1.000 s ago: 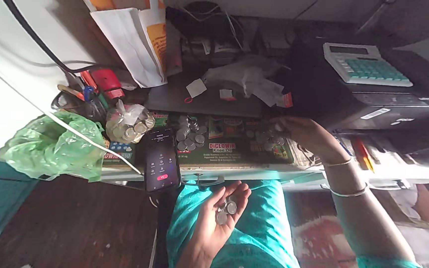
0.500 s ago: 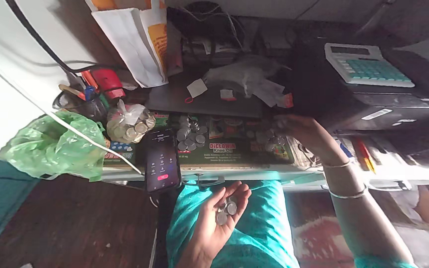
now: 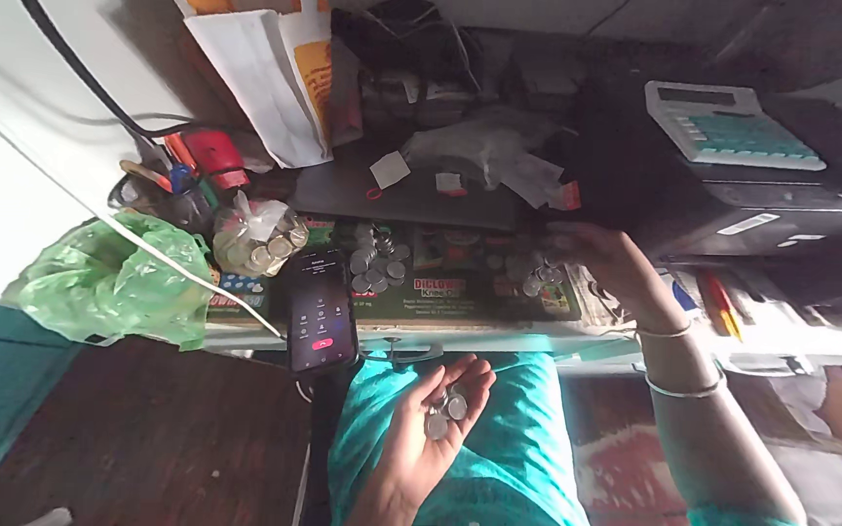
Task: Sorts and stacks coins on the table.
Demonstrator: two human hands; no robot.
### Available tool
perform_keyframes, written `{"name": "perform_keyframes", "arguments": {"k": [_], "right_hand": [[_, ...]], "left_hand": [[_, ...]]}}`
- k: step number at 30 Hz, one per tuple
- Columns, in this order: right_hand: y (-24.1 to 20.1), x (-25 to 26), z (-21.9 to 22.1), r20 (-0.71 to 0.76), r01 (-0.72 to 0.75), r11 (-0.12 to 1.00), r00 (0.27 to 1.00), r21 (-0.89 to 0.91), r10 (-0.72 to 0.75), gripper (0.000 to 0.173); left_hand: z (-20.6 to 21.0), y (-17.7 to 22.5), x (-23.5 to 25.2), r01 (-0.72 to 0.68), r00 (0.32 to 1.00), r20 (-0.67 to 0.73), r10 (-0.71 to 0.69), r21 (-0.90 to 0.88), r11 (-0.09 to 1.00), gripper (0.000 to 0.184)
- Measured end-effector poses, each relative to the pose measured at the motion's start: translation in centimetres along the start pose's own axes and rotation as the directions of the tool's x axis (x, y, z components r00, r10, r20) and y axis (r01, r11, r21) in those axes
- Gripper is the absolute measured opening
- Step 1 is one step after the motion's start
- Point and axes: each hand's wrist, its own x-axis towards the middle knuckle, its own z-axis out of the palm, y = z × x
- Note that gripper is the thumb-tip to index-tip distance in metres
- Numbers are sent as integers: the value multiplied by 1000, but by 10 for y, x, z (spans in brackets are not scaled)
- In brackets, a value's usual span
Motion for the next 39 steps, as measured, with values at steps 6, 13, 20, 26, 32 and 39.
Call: {"name": "perform_keyframes", "arguments": {"k": [6, 13, 20, 26, 32, 39], "right_hand": [[-5, -1, 13, -125, 61, 975, 988, -213, -90, 26], [-48, -67, 59, -30, 367, 900, 923, -236, -384, 26], [-51, -122, 119, 295, 628, 715, 777, -308, -556, 24], [-51, -129, 122, 243, 553, 782, 832, -287, -499, 17], [-46, -114, 94, 352, 169, 954, 901, 248, -252, 15], [-27, -66, 42, 258, -121, 734, 963, 668, -76, 22]], "left_hand": [[7, -3, 1, 5, 999, 38, -6, 21, 1000, 46], [15, -7, 1, -27, 1000, 16, 25, 88, 996, 43], [17, -7, 0, -8, 1000, 20, 6, 85, 996, 45], [15, -11, 6, -22, 1000, -3, 22, 92, 996, 48], [16, -7, 4, -53, 999, 5, 53, 82, 995, 45], [14, -2, 4, -9, 1000, 7, 8, 39, 999, 51]]}}
